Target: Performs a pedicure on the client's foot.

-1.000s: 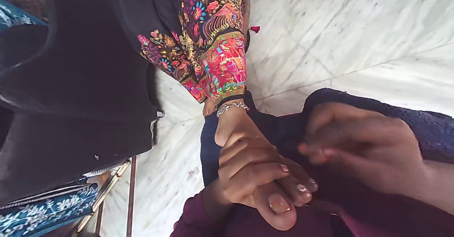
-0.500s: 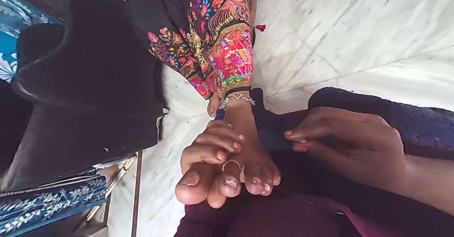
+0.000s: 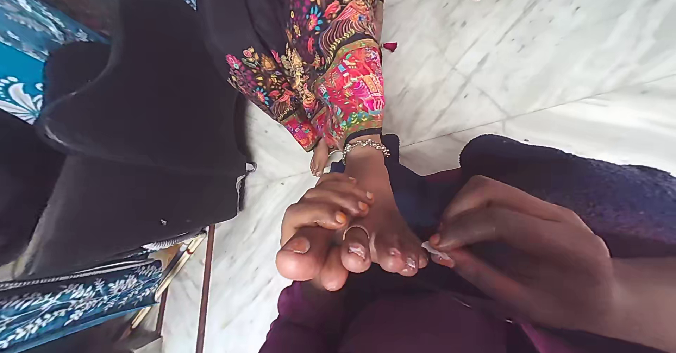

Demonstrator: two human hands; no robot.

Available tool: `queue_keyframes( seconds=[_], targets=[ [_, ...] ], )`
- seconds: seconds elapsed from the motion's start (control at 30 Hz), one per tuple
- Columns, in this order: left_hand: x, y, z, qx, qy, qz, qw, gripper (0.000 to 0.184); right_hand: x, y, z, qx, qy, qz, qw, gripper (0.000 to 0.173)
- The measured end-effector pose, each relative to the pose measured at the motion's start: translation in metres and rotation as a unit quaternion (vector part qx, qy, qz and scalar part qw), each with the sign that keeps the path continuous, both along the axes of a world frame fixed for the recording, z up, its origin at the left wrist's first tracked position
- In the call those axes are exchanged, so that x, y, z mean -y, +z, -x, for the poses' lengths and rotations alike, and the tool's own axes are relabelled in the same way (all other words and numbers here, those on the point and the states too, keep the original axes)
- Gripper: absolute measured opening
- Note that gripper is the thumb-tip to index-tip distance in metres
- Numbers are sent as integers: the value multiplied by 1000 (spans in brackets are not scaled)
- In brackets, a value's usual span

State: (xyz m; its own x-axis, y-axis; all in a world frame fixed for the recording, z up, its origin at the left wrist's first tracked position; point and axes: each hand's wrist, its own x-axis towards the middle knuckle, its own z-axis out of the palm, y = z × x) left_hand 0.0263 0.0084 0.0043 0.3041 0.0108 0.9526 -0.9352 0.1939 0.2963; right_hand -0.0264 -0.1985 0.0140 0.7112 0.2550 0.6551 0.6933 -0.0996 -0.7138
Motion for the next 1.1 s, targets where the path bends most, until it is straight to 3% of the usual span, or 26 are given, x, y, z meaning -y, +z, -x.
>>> queue_keyframes(
  seconds=[0.43, 0.57, 0.63, 0.83, 0.97, 1.1],
  targets=[
    [13, 1, 10, -36, 10, -55, 998, 23, 8, 5, 5, 35, -32, -34, 998, 12],
    [10, 0, 9, -23, 35, -75, 996, 22, 9, 4, 6, 49, -20, 7, 999, 21],
    [11, 1, 10, -23, 62, -82, 994, 20, 8, 1, 6, 86, -28, 34, 995, 24],
    [23, -6, 31, -29, 208, -34, 977, 30, 9, -2, 1, 131, -70, 34, 988, 11],
    [30, -14, 38, 10, 228, -80, 970, 15, 11, -2, -2, 147, -69, 32, 986, 10],
    [33, -24, 29, 32, 289, -123, 949, 17, 13, -2, -3, 89, -42, 10, 995, 13]
  ],
)
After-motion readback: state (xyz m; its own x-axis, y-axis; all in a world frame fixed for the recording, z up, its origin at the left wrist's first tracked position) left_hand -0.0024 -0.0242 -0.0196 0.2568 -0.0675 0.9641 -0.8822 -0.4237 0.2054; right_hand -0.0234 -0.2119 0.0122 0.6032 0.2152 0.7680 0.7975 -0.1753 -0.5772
